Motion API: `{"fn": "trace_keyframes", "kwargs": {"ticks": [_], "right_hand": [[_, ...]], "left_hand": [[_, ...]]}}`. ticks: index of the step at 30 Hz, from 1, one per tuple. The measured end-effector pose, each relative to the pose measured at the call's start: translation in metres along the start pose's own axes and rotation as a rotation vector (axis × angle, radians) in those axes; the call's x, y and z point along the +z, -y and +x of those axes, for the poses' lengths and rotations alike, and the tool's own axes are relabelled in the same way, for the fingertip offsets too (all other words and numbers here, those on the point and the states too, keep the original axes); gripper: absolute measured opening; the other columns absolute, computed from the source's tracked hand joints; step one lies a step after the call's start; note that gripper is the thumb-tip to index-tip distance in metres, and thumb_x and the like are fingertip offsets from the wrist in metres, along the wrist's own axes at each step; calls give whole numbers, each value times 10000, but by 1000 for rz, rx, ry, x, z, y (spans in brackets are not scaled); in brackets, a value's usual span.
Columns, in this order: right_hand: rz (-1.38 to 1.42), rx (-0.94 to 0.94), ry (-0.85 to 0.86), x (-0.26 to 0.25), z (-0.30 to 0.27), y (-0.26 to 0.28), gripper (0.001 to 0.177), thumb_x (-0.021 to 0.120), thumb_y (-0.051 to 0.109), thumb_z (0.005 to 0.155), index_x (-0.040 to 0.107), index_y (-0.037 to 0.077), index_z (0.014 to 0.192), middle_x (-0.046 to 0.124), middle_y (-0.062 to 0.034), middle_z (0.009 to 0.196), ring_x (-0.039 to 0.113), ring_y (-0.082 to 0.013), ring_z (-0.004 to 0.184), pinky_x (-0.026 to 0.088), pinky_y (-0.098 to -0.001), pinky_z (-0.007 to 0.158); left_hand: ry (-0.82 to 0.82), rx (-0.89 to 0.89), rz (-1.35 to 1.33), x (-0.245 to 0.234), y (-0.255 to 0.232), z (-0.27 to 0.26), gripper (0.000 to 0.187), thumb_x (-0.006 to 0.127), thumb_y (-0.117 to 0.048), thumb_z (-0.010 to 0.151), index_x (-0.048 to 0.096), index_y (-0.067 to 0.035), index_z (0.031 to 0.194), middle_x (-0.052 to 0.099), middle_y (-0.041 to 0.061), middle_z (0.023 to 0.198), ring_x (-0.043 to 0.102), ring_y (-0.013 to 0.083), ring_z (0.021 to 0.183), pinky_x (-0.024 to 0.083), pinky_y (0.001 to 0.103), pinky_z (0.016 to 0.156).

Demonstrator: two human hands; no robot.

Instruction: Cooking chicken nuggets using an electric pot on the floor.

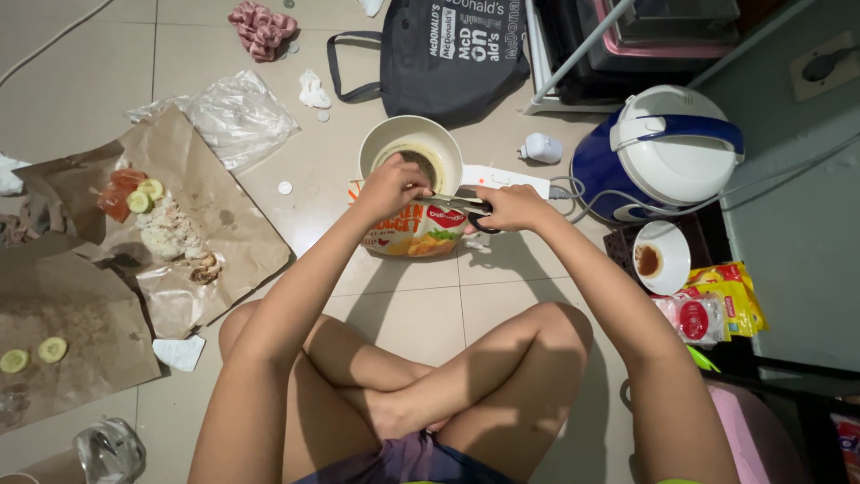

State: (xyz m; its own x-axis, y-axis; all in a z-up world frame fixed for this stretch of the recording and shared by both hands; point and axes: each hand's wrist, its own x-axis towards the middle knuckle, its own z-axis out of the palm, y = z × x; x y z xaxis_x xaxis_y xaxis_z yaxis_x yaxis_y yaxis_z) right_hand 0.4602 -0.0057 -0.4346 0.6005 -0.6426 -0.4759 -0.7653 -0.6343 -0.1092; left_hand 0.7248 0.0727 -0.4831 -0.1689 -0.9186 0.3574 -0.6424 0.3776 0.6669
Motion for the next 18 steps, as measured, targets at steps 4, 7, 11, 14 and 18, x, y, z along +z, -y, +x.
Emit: {"fn": "trace_keyframes", "kwargs": {"ticks": [4,7,11,14,18], "right_hand": [[-2,7,-31,-10,-8,12,790,674,785,675,608,287,1284,748,-109,829,728,-354,839,530,-472,717],[-11,4,-29,-7,-2,12,782,684,796,677,618,245,1228,749,-129,837,722,-362,846,527,-473,719],[4,15,-2,-7,4,13,758,677,831,693,672,173,1069,756,-122,893,717,-349,905,515,-468,748],[29,22,-10,-10,2,15,738,676,800,682,655,206,1120,758,-115,911,718,-356,913,515,-466,753],[5,18,-22,-7,5,22,737,689,795,703,639,206,1143,747,-130,911,711,-366,911,525,-467,749]], "left_hand": [[-15,23,53,-1,-5,1,126,830,-226,797,812,-148,894,699,-32,869,557,238,896,501,387,816],[-23,61,121,0,-6,2,126,829,-237,782,815,-166,885,695,-50,870,556,232,904,475,393,834],[-44,74,183,2,1,0,100,824,-266,809,809,-181,859,696,-83,888,556,211,949,391,396,875],[-76,78,161,2,0,0,115,823,-275,803,803,-176,859,694,-89,888,554,198,981,365,390,893],[-110,105,140,5,2,-1,137,815,-283,781,807,-183,873,697,-97,887,548,189,961,371,390,908]]}}
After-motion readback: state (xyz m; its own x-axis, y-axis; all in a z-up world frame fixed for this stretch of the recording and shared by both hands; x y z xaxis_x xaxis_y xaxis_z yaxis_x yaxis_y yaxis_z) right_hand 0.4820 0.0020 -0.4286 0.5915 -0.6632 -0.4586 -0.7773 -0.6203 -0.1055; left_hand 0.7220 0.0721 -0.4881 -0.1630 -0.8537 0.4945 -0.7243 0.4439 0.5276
